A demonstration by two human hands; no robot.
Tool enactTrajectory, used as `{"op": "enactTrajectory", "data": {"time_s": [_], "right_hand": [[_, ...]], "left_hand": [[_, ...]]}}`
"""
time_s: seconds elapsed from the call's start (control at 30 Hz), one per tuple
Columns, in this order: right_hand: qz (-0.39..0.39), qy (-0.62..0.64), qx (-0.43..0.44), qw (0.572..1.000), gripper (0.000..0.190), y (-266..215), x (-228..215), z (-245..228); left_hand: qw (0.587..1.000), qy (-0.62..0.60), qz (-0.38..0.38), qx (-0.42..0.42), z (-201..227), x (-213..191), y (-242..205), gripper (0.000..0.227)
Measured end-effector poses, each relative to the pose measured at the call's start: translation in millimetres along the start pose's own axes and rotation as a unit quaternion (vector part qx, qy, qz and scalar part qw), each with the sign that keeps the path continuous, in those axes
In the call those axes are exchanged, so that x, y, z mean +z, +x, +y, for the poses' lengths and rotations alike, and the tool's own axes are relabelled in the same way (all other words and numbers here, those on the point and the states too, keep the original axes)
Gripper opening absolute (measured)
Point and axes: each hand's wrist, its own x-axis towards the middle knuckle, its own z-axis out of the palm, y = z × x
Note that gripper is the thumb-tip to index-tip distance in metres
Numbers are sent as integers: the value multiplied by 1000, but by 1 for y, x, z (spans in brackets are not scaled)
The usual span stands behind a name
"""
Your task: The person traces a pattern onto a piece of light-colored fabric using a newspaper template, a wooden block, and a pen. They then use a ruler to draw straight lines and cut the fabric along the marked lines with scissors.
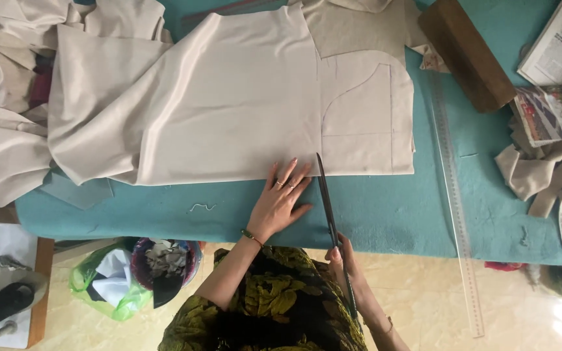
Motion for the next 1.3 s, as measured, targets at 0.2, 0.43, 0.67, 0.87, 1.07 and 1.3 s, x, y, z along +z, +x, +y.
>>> {"op": "enactTrajectory", "data": {"time_s": [0.2,0.43,0.67,0.87,1.07,1.3], "right_hand": [[4,88,-64,994,48,16,10,31],[48,57,26,997,53,17,27,23],[86,110,91,986,45,17,35,7],[74,97,54,991,66,23,35,6],[59,183,82,978,68,19,36,-13],[75,90,62,991,55,37,38,-15]], "left_hand": [[1000,0,-11,18,-3,1,0,67],[1000,1,-19,19,-6,-3,1,66],[999,22,-26,24,-7,-2,1,68],[998,41,-28,23,-8,-7,2,71],[999,16,-24,22,-10,-3,1,70],[999,4,-19,27,-11,-6,0,69]]}}
